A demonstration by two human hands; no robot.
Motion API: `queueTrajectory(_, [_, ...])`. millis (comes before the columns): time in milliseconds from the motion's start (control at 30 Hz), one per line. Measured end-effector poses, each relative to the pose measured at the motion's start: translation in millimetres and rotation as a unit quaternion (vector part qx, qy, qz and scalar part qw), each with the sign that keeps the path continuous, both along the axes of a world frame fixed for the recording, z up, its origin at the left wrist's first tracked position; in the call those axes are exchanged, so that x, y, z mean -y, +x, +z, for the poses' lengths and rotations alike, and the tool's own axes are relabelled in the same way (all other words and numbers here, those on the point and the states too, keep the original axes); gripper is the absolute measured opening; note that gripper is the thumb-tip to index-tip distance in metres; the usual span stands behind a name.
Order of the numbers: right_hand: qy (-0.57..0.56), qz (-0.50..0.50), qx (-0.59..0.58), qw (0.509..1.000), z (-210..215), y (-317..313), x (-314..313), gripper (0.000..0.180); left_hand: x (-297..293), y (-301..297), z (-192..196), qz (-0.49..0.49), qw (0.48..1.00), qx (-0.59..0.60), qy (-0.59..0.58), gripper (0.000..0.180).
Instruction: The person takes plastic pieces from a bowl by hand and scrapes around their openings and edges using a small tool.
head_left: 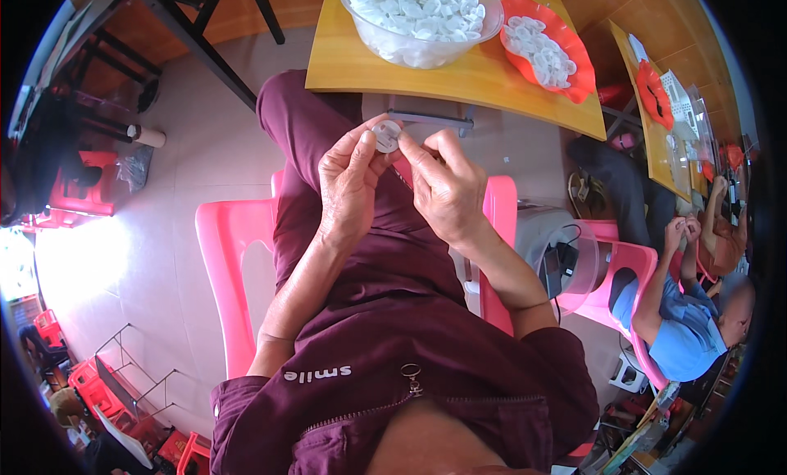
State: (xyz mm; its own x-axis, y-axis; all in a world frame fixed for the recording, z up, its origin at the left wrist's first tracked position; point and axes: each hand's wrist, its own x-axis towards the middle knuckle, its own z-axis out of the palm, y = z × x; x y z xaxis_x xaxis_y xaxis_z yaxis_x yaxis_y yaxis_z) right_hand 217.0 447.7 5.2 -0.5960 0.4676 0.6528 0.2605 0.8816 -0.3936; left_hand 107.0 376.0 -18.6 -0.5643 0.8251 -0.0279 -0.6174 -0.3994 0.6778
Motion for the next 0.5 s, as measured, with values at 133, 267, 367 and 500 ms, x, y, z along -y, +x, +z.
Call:
queueTrajectory(133, [0.02, 0.003, 0.017, 1.0, -0.3, 0.8, 1.1, 0.038, 0.9, -0.6, 1.9, -0.004, 1.0, -0.012, -0.002, 0.027])
queueTrajectory(267, [0.039, -0.013, 0.02, 0.999, -2.6, 0.6, 0.7, 0.037, 0.7, 1.3, 3.5, -0.003, 0.999, -0.034, -0.013, 0.027])
queueTrajectory(367, [0.045, -0.016, 0.025, 0.999, -4.8, 0.0, 1.1, 0.036, 1.2, 1.1, 3.4, -0.003, 0.999, -0.036, -0.013, 0.027])
queueTrajectory(500, [0.054, -0.018, 0.028, 0.998, -4.9, -0.6, 1.4, 0.035, 1.1, 1.0, 3.3, -0.002, 0.999, -0.04, -0.013, 0.028])
